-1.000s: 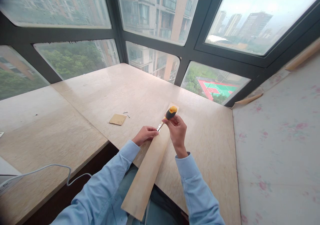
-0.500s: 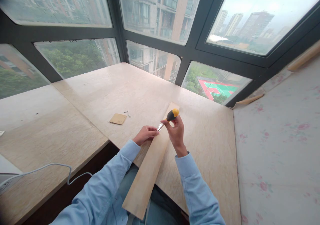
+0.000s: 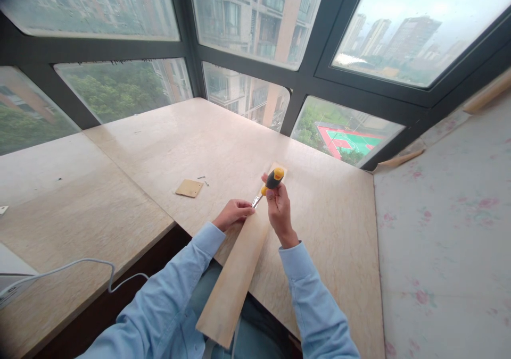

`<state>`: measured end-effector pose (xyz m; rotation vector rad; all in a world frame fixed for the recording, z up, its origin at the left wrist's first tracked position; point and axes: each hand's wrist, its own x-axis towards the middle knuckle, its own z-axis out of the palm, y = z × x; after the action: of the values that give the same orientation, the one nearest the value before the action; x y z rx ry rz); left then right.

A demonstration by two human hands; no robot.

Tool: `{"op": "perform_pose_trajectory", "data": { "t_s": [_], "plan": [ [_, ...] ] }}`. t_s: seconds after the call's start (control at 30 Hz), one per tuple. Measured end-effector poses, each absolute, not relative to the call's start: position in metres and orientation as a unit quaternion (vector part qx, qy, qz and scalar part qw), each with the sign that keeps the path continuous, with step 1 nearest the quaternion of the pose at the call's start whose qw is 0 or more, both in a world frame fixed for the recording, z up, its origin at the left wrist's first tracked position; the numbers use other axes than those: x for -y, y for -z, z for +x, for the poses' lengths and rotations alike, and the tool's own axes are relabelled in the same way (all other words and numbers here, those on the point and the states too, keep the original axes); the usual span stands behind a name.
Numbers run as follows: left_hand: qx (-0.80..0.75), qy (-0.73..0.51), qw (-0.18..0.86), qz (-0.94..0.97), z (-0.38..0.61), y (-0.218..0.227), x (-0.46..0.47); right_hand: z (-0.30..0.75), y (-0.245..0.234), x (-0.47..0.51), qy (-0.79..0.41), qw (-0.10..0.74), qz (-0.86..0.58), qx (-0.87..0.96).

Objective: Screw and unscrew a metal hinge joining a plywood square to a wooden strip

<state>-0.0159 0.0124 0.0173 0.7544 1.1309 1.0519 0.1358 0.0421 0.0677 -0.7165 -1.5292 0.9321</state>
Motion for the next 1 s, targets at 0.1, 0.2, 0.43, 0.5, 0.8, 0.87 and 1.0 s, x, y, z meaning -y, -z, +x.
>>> {"op": "perform_pose_trajectory", "data": {
  "t_s": [0.1,0.2,0.43,0.5,0.8,0.87,1.0],
  "plan": [
    [-0.499,-0.463,0.651,0.335,-0.016,-0.017,-0.012,0.139,-0.066,-0.045,-0.340,0.576,-0.353,0.654],
    [-0.501,-0.463,0.650,0.335,-0.016,-0.017,-0.012,0.138,-0.066,-0.046,-0.323,0.606,-0.391,0.613],
    [-0.503,-0.464,0.651,0.330,-0.016,-0.017,-0.013,0.134,-0.074,-0.040,-0.409,0.616,-0.326,0.589],
    [-0.503,-0.464,0.651,0.329,-0.016,-0.017,-0.013,0.135,-0.072,-0.040,-0.416,0.590,-0.309,0.619],
    [-0.505,-0.464,0.650,0.328,-0.015,-0.017,-0.013,0.136,-0.063,-0.048,-0.335,0.644,-0.381,0.573],
    [-0.505,-0.463,0.652,0.326,-0.015,-0.018,-0.013,0.135,-0.068,-0.044,-0.365,0.638,-0.366,0.571],
    [-0.498,-0.462,0.659,0.324,-0.015,-0.018,-0.012,0.135,-0.074,-0.038,-0.398,0.586,-0.331,0.624]
  ]
}}
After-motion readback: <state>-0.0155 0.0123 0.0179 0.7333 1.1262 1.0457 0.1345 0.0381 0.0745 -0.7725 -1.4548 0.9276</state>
